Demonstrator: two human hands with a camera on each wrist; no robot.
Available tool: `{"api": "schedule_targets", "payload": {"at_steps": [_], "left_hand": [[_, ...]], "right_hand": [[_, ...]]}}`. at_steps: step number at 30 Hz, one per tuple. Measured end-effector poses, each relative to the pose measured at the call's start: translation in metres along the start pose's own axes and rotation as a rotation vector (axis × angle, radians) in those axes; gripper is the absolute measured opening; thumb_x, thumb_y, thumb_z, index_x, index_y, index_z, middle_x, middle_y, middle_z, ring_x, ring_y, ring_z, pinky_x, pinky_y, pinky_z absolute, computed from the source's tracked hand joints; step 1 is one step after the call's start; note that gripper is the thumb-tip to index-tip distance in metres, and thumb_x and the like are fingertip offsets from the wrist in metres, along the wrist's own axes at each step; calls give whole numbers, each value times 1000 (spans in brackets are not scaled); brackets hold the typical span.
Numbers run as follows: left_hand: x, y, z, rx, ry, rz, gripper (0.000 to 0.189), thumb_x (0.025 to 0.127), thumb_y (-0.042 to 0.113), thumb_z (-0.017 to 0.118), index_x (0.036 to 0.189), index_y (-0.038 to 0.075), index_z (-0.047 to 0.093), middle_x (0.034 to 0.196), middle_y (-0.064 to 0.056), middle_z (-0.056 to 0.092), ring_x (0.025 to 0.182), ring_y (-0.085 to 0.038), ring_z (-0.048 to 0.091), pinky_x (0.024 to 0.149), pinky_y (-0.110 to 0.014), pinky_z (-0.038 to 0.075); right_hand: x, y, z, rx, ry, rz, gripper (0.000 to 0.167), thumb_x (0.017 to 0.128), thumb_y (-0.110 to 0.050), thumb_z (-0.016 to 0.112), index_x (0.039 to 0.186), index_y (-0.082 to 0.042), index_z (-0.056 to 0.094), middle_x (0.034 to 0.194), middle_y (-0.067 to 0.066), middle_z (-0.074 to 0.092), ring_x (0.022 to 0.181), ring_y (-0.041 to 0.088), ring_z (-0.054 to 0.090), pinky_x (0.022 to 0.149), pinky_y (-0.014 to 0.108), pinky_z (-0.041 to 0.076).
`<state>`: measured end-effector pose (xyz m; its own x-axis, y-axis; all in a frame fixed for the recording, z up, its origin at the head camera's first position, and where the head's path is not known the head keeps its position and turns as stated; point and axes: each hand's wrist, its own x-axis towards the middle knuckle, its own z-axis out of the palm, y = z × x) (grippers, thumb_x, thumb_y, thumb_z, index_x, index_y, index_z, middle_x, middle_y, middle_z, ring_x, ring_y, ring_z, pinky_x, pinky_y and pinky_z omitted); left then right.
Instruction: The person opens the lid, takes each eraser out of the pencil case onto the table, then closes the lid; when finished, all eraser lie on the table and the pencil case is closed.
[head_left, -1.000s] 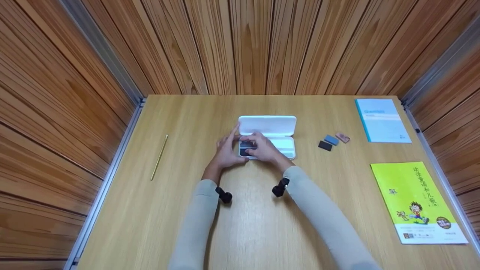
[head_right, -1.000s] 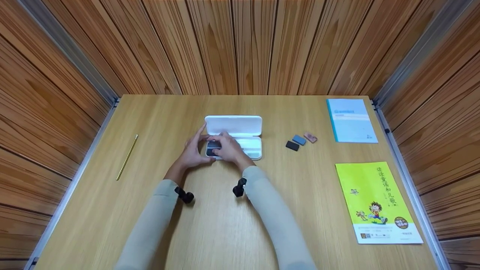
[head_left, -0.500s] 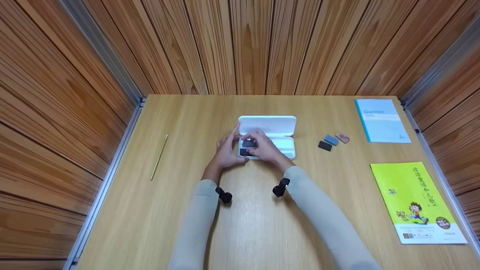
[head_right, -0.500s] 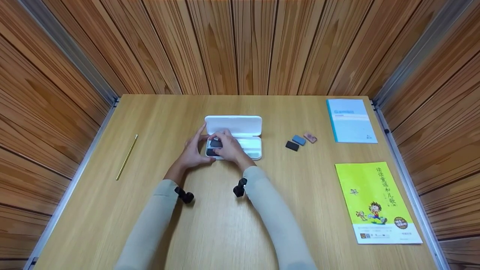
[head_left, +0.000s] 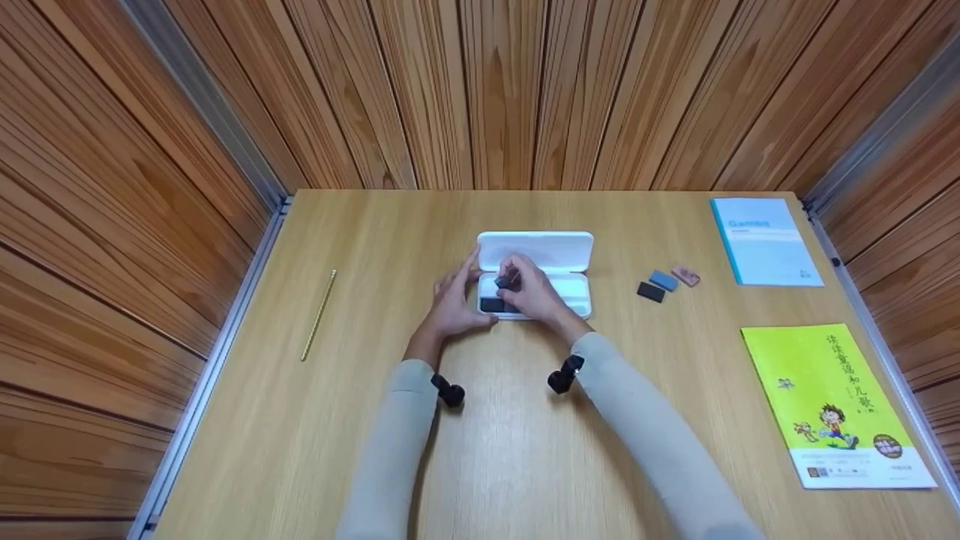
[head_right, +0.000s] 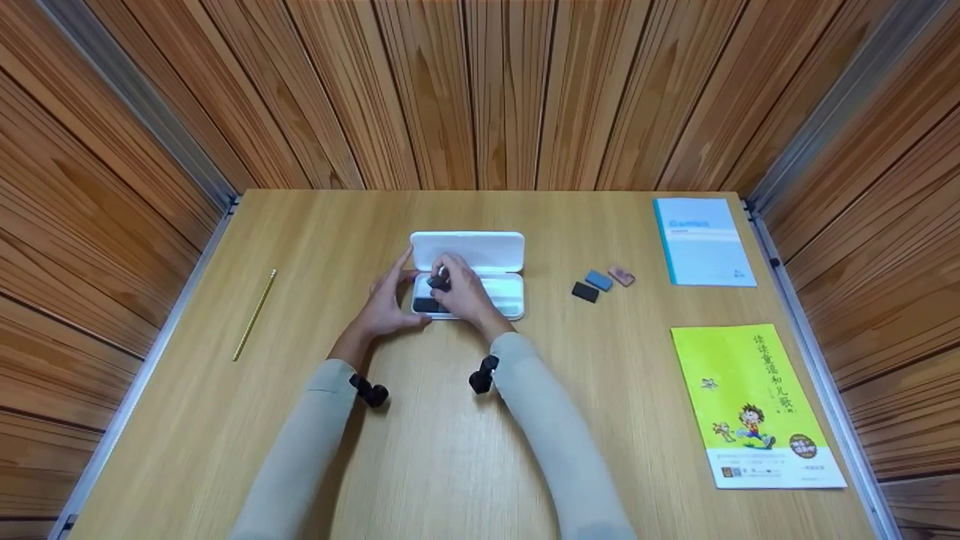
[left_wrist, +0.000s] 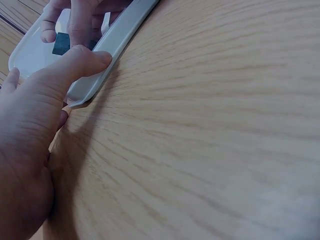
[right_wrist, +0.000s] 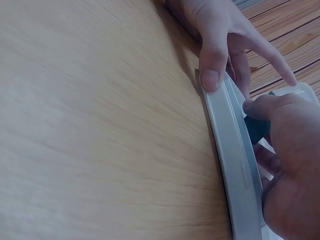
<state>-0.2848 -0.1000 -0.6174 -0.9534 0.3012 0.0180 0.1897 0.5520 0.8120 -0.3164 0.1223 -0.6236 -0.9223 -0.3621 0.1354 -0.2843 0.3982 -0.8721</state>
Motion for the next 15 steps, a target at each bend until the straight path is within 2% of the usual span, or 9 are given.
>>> {"api": "schedule_targets", "payload": {"at_steps": [6, 10, 15], "left_hand": [[0, 0, 0, 11, -8, 1, 134, 82, 37, 99, 182, 39, 10, 168, -5, 62, 159, -35, 44, 138, -64, 12], [0, 0, 1, 12, -5, -9, 133, 83, 37, 98, 182, 42, 9, 169, -4, 61, 162, -34, 42, 139, -63, 12], [0, 1, 1, 5, -10, -24, 133, 83, 38, 98, 181, 45, 8, 170, -2, 60, 163, -33, 41, 140, -63, 11]], "right_hand": [[-7, -26, -9, 29, 13, -12, 26, 96, 2, 78, 111, -8, 59, 115, 11, 65, 103, 24, 66, 88, 30, 52], [-9, -41, -15, 38, 11, -3, 25, 99, 3, 78, 113, -6, 59, 116, 13, 66, 106, 26, 67, 94, 32, 52], [-13, -45, -21, 33, -11, 15, 26, 100, 4, 77, 116, -7, 59, 118, 12, 67, 107, 26, 66, 97, 34, 51]]}}
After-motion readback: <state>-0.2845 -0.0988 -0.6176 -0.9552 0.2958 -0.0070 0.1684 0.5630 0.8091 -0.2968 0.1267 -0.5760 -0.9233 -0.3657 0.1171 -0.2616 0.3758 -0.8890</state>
